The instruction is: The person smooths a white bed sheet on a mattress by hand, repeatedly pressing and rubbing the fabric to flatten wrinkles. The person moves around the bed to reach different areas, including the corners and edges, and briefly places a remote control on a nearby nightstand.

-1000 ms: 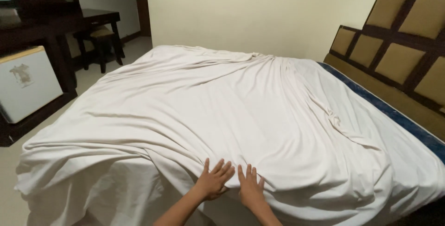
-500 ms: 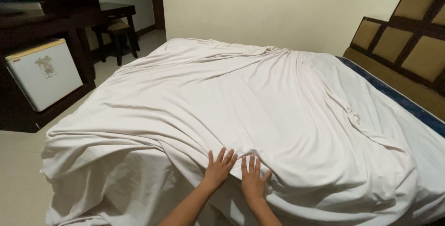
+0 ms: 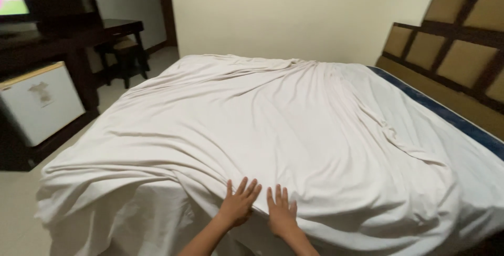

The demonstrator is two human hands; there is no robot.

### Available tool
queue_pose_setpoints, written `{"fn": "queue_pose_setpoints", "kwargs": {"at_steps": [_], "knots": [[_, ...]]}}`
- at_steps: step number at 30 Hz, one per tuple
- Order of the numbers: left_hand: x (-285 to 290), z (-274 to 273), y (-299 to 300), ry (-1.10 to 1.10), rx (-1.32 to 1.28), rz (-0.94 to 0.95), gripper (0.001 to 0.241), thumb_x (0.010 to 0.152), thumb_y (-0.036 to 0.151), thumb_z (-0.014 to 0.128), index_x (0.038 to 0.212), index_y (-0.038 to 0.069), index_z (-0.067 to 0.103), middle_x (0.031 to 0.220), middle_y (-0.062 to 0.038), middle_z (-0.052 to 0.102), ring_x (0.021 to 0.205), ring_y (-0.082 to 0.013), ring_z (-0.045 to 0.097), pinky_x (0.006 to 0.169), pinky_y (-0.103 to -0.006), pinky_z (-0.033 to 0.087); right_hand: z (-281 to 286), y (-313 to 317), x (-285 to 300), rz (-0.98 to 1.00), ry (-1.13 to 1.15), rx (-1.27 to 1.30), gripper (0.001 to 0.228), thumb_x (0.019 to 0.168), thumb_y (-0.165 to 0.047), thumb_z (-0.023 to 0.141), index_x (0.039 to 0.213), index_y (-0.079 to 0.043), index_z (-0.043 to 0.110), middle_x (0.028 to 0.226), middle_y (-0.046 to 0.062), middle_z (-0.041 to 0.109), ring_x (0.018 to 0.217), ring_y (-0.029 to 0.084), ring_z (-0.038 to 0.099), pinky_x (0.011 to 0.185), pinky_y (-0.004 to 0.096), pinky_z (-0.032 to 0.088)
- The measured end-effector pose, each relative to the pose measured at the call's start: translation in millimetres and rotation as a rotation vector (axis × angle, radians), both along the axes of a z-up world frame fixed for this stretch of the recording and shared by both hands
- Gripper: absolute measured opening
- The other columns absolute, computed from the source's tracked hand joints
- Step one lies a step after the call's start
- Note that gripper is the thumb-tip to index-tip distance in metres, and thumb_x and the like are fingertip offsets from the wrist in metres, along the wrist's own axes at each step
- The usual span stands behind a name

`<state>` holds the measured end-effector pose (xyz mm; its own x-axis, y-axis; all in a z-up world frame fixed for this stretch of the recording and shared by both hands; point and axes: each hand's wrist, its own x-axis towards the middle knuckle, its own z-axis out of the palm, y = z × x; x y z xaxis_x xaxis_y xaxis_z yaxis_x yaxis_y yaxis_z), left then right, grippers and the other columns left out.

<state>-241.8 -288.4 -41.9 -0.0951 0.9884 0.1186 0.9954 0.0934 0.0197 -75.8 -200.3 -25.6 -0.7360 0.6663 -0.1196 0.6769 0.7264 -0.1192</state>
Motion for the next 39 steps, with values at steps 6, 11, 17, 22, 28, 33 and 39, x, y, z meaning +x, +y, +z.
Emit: {"fn": "queue_pose_setpoints", "kwargs": {"at_steps": [6, 11, 17, 22, 28, 33, 39], "knots": [[1.2, -20.4, 18.9, 0.116, 0.099, 0.079, 0.081, 0.089, 0.017, 0.062, 0.160, 0.022, 0.024, 0.170, -0.008, 0.015, 0.156, -0.0336, 0.011, 0.111, -0.0797, 0.011, 5.5, -7.6, -5.8, -0.165, -0.016, -0.017, 0.092, 0.097, -0.004, 0.057, 0.165, -0.033, 0.002, 0.175, 0.003, -0.008, 0.160, 0.034, -0.004, 0.108, 0.080, 0.032], [-7.3, -39.7, 19.9, 0.160, 0.260, 0.032, 0.058, 0.096, 0.015, 0.055, 0.153, 0.015, 0.041, 0.163, -0.009, 0.034, 0.148, -0.0363, 0.030, 0.105, -0.0831, 0.021, -42.3, 14.5, 1.5, -0.086, 0.203, 0.121, 0.085, 0.094, 0.005, 0.048, 0.162, -0.035, 0.015, 0.174, 0.007, 0.003, 0.160, 0.037, 0.003, 0.096, 0.058, 0.054], [-2.7, -46.5, 9.8, 0.153, 0.284, 0.000, 0.055, 0.098, 0.018, 0.052, 0.152, 0.011, 0.041, 0.162, -0.010, 0.035, 0.148, -0.0378, 0.029, 0.106, -0.0822, 0.022, -58.6, 16.7, 21.3, 0.031, 0.200, 0.100, 0.097, 0.085, 0.015, 0.051, 0.164, -0.029, 0.015, 0.172, 0.016, 0.000, 0.158, 0.044, 0.000, 0.100, 0.048, 0.054], [3.1, 1.8, -22.7, 0.285, 0.319, -0.039, 0.066, 0.094, 0.014, 0.059, 0.156, 0.017, 0.037, 0.165, -0.007, 0.034, 0.151, -0.0347, 0.027, 0.108, -0.0775, 0.021, -3.9, -5.2, 33.4, 0.018, 0.037, -0.036, 0.100, 0.089, -0.002, 0.068, 0.164, -0.032, 0.009, 0.174, 0.011, -0.008, 0.160, 0.037, -0.003, 0.115, 0.070, 0.030], [-23.7, 35.3, -28.1, 0.133, -0.012, 0.144, 0.101, 0.082, 0.043, 0.081, 0.158, 0.023, 0.019, 0.167, -0.010, 0.017, 0.154, -0.0367, 0.015, 0.114, -0.0785, 0.013, 22.9, -20.0, 4.1, 0.092, 0.093, 0.080, 0.119, 0.080, -0.033, 0.087, 0.164, -0.025, 0.003, 0.171, 0.016, -0.004, 0.158, 0.042, -0.002, 0.117, 0.076, 0.013], [-59.4, -38.2, -1.0, 0.375, 0.388, 0.098, 0.084, 0.087, 0.018, 0.068, 0.161, 0.028, 0.028, 0.165, -0.006, 0.028, 0.147, -0.0357, 0.032, 0.107, -0.0791, 0.024, 48.1, -19.8, -8.5, -0.001, -0.020, 0.072, 0.114, 0.083, -0.033, 0.083, 0.163, -0.024, 0.002, 0.174, 0.004, -0.005, 0.161, 0.037, -0.004, 0.123, 0.073, 0.008], [-58.8, -39.7, 0.2, 0.375, 0.335, 0.088, 0.078, 0.092, 0.017, 0.060, 0.161, 0.023, 0.025, 0.166, -0.009, 0.025, 0.147, -0.0388, 0.031, 0.103, -0.0802, 0.028, -44.4, 25.2, -15.8, 0.079, 0.169, 0.402, 0.090, 0.088, 0.004, 0.049, 0.164, -0.026, 0.012, 0.172, 0.004, 0.002, 0.156, 0.040, 0.004, 0.114, 0.077, 0.014]]}}
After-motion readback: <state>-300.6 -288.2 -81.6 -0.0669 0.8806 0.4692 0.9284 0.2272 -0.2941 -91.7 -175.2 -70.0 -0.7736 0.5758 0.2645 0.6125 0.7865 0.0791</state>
